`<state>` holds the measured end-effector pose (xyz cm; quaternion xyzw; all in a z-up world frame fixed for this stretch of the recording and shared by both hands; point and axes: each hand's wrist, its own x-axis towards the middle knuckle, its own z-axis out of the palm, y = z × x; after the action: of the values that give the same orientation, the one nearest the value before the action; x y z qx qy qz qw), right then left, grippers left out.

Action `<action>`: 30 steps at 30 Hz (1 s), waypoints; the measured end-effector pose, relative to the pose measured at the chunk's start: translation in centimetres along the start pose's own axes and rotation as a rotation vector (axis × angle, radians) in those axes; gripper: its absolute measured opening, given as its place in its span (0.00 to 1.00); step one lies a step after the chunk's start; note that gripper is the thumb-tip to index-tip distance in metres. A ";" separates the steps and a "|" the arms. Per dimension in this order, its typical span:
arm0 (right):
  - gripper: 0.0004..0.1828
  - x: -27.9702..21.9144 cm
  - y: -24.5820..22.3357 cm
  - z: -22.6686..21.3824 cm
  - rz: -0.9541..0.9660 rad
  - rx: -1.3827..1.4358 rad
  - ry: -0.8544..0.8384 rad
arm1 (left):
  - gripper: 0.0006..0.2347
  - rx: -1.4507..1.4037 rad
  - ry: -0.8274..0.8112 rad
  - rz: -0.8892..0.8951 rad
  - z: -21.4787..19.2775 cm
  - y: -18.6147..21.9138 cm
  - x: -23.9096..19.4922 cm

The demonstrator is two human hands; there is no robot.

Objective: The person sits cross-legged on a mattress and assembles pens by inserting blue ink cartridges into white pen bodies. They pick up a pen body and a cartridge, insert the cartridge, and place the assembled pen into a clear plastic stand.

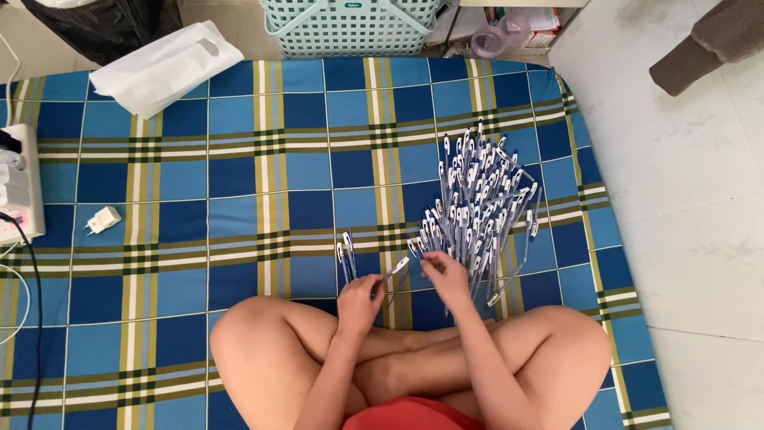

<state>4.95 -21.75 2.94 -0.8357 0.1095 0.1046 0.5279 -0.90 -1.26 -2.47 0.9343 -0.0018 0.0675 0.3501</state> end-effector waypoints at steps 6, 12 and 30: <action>0.10 0.3 0.0 -1.5 -0.021 0.272 -0.067 | 0.05 0.039 0.128 0.129 -0.1 0.0 0.1; 0.06 1.1 1.0 -1.3 -0.021 0.396 -0.061 | 0.06 0.010 0.114 0.137 -0.3 -0.1 0.2; 0.14 1.4 2.5 -0.1 0.078 0.385 0.023 | 0.03 0.012 0.203 0.197 -1.9 1.5 0.5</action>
<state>5.52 -22.95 0.45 -0.7155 0.1660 0.0925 0.6723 -0.68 -1.14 0.01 0.9201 -0.0578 0.1957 0.3344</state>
